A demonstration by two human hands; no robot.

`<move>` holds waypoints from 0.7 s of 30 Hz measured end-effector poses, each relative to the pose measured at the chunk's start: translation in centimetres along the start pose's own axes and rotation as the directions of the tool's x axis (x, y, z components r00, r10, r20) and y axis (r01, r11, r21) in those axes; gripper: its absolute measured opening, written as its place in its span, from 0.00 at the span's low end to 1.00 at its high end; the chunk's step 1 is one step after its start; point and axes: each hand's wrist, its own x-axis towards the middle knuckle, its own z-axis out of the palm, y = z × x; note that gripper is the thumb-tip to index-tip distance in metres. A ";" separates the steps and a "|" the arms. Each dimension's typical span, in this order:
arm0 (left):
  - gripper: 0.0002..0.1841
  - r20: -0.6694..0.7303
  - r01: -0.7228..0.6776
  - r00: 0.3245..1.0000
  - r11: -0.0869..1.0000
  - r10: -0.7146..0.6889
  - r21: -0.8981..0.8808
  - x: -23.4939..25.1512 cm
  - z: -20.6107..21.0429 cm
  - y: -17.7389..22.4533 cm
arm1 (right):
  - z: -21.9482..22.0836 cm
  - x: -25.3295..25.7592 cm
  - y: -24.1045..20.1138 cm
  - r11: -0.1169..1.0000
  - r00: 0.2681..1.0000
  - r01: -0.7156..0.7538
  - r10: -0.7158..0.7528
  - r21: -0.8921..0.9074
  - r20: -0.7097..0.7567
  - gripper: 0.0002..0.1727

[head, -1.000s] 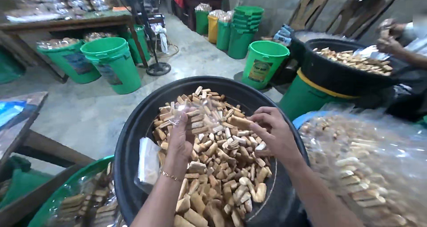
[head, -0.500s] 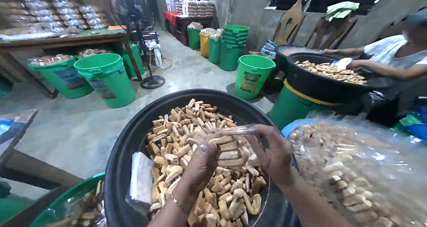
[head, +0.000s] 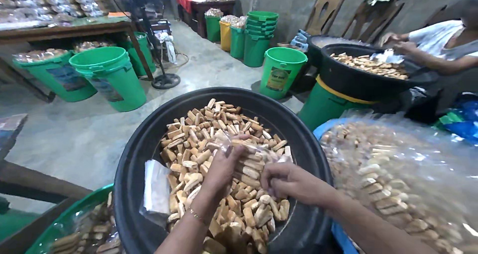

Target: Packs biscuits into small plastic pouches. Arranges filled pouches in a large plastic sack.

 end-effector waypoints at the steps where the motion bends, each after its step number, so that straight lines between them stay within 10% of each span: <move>1: 0.22 0.017 0.019 1.000 1.000 -0.020 0.018 0.1 -0.4 0.1 | 0.0 -0.1 -0.1 1.000 1.000 -0.027 0.027 0.007 0.000 0.12; 8: 0.23 0.191 -0.056 0.982 0.942 -0.008 0.331 0.7 -0.9 0.6 | -0.9 0.5 -1.9 0.946 0.964 -0.211 0.243 -0.245 0.108 0.18; 11: 0.18 -0.072 0.045 0.997 0.940 -0.022 0.338 -0.1 -0.8 -0.1 | -0.2 1.4 -1.9 0.913 0.950 -0.231 0.285 -0.336 0.123 0.21; 14: 0.14 -0.286 0.093 0.958 0.927 0.016 0.364 -0.2 -0.6 -0.5 | -0.4 -0.2 -1.2 0.996 0.996 -0.087 0.088 -0.010 0.008 0.22; 21: 0.19 0.321 -0.015 0.944 0.959 -0.080 0.283 -2.5 1.4 -3.6 | 2.8 -5.6 0.9 0.967 0.702 0.187 -0.255 -0.174 -0.665 0.10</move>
